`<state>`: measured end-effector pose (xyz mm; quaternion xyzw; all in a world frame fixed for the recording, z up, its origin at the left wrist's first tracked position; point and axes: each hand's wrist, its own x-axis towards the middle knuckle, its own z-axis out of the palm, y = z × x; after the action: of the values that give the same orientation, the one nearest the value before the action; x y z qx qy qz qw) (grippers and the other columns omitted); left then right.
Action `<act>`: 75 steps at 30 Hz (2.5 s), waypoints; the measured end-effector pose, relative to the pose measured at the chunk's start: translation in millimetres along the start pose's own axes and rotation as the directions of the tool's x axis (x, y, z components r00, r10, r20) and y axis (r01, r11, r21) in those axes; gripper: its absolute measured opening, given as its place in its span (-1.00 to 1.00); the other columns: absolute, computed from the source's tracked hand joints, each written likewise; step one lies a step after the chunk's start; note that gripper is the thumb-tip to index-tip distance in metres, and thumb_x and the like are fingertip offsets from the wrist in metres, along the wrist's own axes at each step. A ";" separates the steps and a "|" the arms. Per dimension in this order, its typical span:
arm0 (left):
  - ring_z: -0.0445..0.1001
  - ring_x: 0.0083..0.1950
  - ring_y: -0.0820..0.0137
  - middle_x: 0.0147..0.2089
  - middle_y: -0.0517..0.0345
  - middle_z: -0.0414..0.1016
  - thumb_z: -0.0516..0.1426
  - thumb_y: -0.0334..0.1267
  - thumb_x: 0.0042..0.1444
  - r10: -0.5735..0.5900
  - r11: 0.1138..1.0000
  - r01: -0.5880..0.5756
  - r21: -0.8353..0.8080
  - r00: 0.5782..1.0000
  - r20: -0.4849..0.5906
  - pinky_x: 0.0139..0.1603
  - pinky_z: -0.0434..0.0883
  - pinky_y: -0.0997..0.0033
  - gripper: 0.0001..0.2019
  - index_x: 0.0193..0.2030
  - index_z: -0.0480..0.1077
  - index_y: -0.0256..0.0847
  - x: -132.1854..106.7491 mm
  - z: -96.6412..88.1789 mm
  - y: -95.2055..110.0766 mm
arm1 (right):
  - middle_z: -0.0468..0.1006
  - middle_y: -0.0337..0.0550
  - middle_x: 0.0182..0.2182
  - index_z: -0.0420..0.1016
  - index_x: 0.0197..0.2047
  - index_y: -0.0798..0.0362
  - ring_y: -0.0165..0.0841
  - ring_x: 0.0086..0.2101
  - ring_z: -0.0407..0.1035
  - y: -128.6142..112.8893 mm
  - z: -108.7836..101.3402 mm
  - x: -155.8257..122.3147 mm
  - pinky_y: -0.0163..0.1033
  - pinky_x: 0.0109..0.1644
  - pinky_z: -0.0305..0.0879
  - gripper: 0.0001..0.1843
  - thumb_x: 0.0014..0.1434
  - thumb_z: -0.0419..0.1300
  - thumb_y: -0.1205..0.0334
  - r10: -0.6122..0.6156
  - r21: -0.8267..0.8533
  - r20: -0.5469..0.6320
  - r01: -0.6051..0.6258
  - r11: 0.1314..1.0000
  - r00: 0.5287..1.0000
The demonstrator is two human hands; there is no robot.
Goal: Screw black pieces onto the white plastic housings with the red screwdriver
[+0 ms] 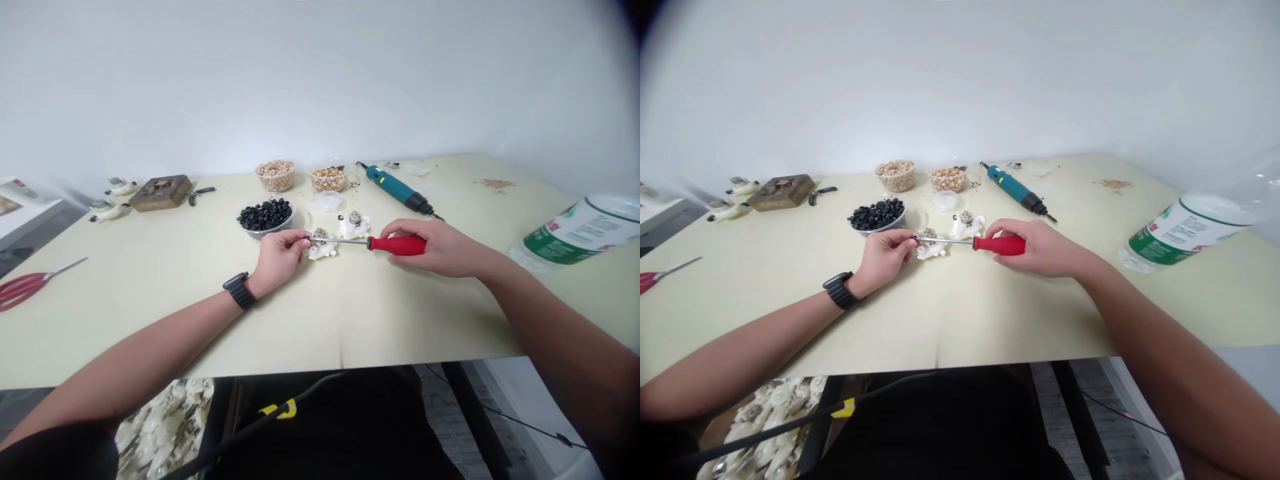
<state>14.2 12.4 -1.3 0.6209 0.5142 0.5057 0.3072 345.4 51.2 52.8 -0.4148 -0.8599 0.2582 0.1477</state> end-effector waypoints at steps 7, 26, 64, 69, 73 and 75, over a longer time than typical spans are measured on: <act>0.37 -0.56 0.47 -0.51 0.15 0.56 0.22 -0.29 0.19 -0.014 1.000 0.014 -0.006 1.000 0.000 -0.50 0.30 0.49 -0.83 -0.28 0.65 -0.28 -0.5 0.1 2.8 | 0.65 -0.23 -0.20 0.57 0.09 -0.17 -0.22 -0.31 0.47 1.9 0.5 0.4 -0.16 -0.24 0.31 -0.60 0.22 0.35 -0.07 0.000 -0.015 -0.009 0.000 1.000 1.000; 0.39 -0.55 0.51 -0.33 0.05 0.67 0.23 -0.26 0.20 -0.009 0.998 0.007 -0.067 1.000 -0.025 -0.52 0.32 0.51 -0.84 -0.28 0.62 -0.29 -0.4 -1.9 4.1 | 0.65 -0.18 -0.14 0.59 0.07 -0.16 -0.17 -0.24 0.50 4.3 -2.0 -0.4 -0.13 -0.19 0.33 -0.61 0.22 0.36 -0.06 -0.029 -0.015 -0.044 0.029 0.999 0.999; 0.47 -0.57 0.53 -0.14 -0.11 0.75 0.41 0.00 0.14 -0.130 0.937 0.144 -0.319 0.989 0.065 -0.56 0.41 0.50 -0.62 -0.14 0.55 -0.30 -12.5 0.4 11.4 | 0.63 -0.21 -0.18 0.57 0.08 -0.18 -0.22 -0.30 0.46 0.1 -1.8 -1.6 -0.16 -0.24 0.31 -0.62 0.23 0.37 -0.03 -0.018 0.028 -0.012 0.018 0.999 1.000; 0.46 -0.58 0.53 -0.15 -0.11 0.75 0.40 -0.02 0.15 -0.129 0.938 0.144 -0.317 0.989 0.067 -0.56 0.41 0.51 -0.63 -0.14 0.54 -0.31 -12.5 0.3 11.1 | 0.62 -0.23 -0.20 0.58 0.08 -0.18 -0.23 -0.30 0.45 -1.7 -1.9 -2.0 -0.16 -0.25 0.30 -0.61 0.21 0.37 -0.04 -0.017 0.031 -0.017 0.018 0.999 1.000; 0.47 -0.58 0.53 -0.16 -0.11 0.74 0.37 -0.06 0.17 -0.119 0.946 0.132 -0.295 0.991 0.061 -0.55 0.42 0.51 -0.67 -0.14 0.55 -0.32 -12.8 0.5 10.3 | 0.62 -0.23 -0.22 0.58 0.08 -0.18 -0.24 -0.32 0.44 -2.1 -2.1 -2.3 -0.17 -0.26 0.29 -0.63 0.22 0.37 -0.03 -0.013 0.034 -0.004 0.013 0.999 1.000; 0.47 -0.58 0.53 -0.18 -0.10 0.74 0.36 -0.09 0.18 -0.108 0.954 0.120 -0.273 0.993 0.057 -0.55 0.41 0.51 -0.71 -0.16 0.57 -0.31 -12.9 0.2 10.3 | 0.62 -0.23 -0.24 0.57 0.07 -0.18 -0.23 -0.34 0.44 -1.9 -2.2 -2.4 -0.17 -0.28 0.29 -0.64 0.23 0.37 -0.03 -0.005 0.040 0.011 0.005 0.999 1.000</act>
<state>18.2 -2.7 3.9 0.5517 0.4671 0.5409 0.4300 346.7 49.0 55.6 -0.4082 -0.8564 0.2774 0.1517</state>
